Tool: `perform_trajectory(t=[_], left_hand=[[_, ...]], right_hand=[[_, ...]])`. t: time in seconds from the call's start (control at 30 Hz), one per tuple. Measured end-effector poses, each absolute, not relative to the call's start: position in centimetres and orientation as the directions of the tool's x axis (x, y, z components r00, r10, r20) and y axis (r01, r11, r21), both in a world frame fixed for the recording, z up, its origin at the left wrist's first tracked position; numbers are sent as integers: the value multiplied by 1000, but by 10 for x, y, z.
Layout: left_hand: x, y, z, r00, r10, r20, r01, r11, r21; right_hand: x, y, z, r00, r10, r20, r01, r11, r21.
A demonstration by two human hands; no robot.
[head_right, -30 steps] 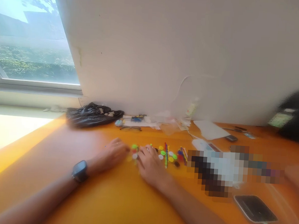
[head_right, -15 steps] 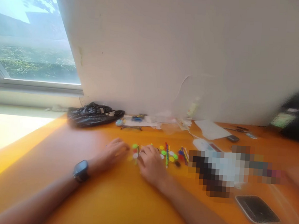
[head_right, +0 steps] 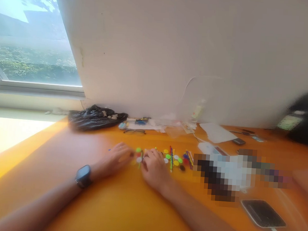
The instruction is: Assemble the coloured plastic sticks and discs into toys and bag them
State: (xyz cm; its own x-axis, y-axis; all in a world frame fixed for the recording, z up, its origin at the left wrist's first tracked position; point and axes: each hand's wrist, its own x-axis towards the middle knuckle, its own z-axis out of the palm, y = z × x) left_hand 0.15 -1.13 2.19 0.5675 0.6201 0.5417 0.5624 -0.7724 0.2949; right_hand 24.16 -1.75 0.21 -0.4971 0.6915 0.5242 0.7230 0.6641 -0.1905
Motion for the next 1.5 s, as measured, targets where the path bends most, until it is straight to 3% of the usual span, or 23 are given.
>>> perform_trajectory(t=[0.97, 1.37, 1.5], left_hand=[[2, -12, 22, 563, 629, 535, 551, -769, 324], [4, -10, 23, 626, 623, 469, 640, -754, 148], [1, -9, 27, 645, 616, 452, 625, -766, 152]], right_hand=[[233, -21, 3, -387, 742, 547, 797, 568, -205], [236, -16, 3, -470, 734, 490, 783, 603, -153], [235, -16, 2, -480, 732, 484, 780, 608, -145]])
